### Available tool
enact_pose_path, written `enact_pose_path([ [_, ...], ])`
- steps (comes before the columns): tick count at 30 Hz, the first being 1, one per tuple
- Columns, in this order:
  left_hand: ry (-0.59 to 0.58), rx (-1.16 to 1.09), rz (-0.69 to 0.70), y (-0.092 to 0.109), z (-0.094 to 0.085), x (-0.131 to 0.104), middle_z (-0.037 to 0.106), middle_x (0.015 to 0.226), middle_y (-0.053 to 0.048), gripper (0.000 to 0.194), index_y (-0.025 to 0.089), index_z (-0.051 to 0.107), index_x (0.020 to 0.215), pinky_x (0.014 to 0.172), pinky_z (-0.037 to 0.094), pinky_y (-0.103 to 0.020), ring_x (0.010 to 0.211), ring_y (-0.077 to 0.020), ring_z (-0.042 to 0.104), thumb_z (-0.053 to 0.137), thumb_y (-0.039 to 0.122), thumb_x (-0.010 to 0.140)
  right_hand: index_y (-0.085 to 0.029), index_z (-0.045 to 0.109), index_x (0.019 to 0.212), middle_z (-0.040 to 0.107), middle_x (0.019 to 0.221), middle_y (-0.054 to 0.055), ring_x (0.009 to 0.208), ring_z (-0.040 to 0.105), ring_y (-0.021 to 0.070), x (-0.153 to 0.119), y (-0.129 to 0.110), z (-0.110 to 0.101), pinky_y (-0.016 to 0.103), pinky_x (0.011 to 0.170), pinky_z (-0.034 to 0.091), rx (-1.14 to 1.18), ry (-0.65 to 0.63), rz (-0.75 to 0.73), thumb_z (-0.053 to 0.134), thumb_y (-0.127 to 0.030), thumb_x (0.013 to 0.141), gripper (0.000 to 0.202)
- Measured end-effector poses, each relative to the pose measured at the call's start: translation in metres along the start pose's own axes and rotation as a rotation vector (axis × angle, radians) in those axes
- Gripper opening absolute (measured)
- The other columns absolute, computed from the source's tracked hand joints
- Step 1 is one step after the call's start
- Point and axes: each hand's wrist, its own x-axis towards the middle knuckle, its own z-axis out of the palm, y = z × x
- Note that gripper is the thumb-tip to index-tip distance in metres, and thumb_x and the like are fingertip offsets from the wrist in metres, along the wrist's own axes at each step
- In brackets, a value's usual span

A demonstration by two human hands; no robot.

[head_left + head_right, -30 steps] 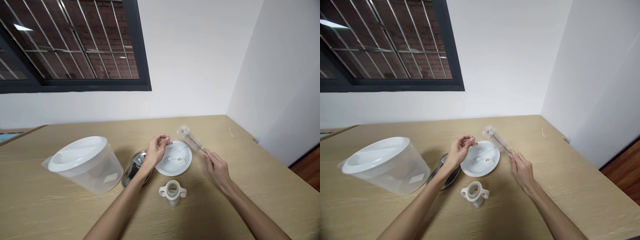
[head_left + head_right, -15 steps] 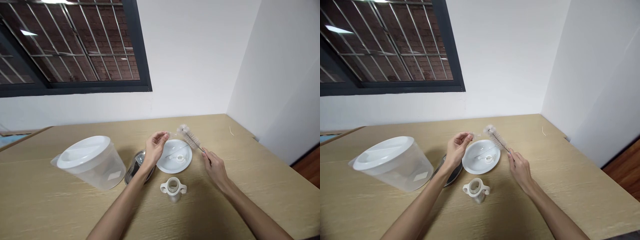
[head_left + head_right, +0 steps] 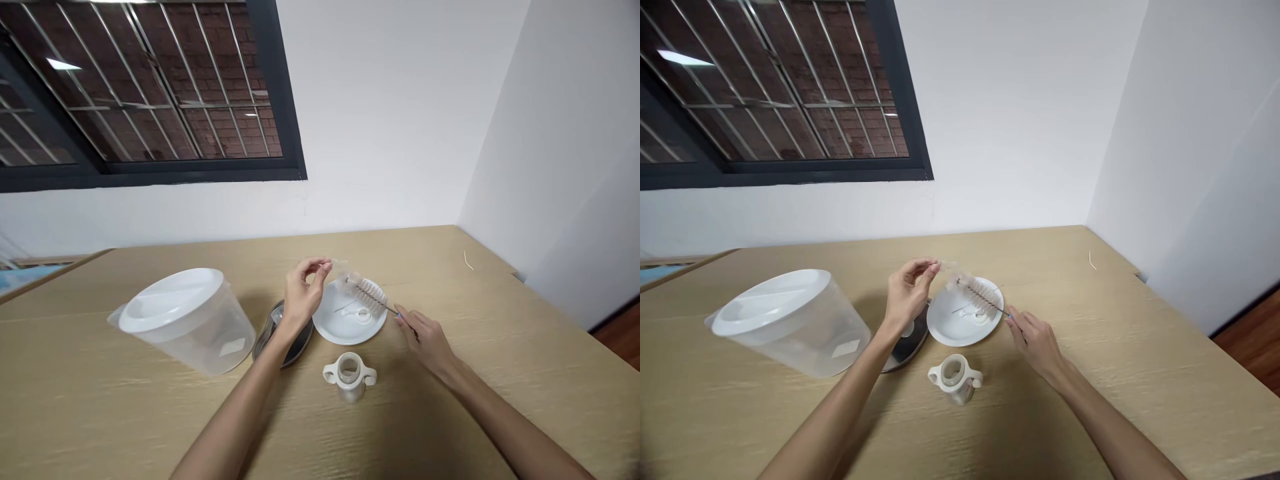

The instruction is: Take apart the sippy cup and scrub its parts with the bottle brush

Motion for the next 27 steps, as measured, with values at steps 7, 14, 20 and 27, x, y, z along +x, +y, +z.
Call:
enact_pose_path([
  [7, -0.076, 0.167, 0.018, 0.002, -0.002, -0.003, 0.076, 0.1, -0.008, 0.023, 0.018, 0.074, 0.096, 0.085, 0.052, -0.033, 0.087, -0.0198, 0.067, 0.063, 0.038, 0.09, -0.014, 0.068, 0.13, 0.076, 0.095, 0.011, 0.076, 0.072, 0.0177, 0.001, -0.004, -0.006, 0.028, 0.068, 0.059, 0.02, 0.09, 0.036, 0.05, -0.026, 0.104, 0.034],
  [14, -0.16, 0.202, 0.021, 0.0, -0.003, -0.001, 0.077, 0.099, -0.008, 0.023, 0.019, 0.074, 0.095, 0.082, 0.053, -0.035, 0.085, -0.0212, 0.068, 0.061, 0.038, 0.09, -0.015, 0.069, 0.129, 0.076, 0.093, 0.01, 0.075, 0.072, 0.018, 0.004, -0.007, -0.006, 0.029, 0.068, 0.06, 0.014, 0.117, 0.026, 0.049, -0.026, 0.104, 0.034],
  [20, -0.059, 0.147, 0.104, 0.042, -0.02, -0.007, 0.076, 0.098, -0.007, 0.026, 0.017, 0.074, 0.099, 0.088, 0.057, -0.035, 0.09, -0.0198, 0.071, 0.063, 0.04, 0.093, -0.014, 0.073, 0.12, 0.077, 0.104, 0.012, 0.086, 0.075, 0.0204, 0.003, 0.01, -0.018, 0.031, 0.076, 0.06, -0.103, 0.165, 0.029, 0.051, -0.03, 0.103, 0.032],
  [27, 0.033, 0.345, 0.21, 0.095, -0.094, -0.027, 0.063, 0.117, -0.004, 0.048, 0.026, 0.059, 0.134, 0.094, 0.056, -0.035, 0.1, -0.0173, 0.066, 0.067, 0.049, 0.093, -0.011, 0.075, 0.115, 0.077, 0.098, 0.014, 0.084, 0.075, 0.0231, 0.011, 0.026, -0.03, 0.033, 0.077, 0.059, -0.223, 0.268, 0.093, 0.05, -0.035, 0.103, 0.036],
])
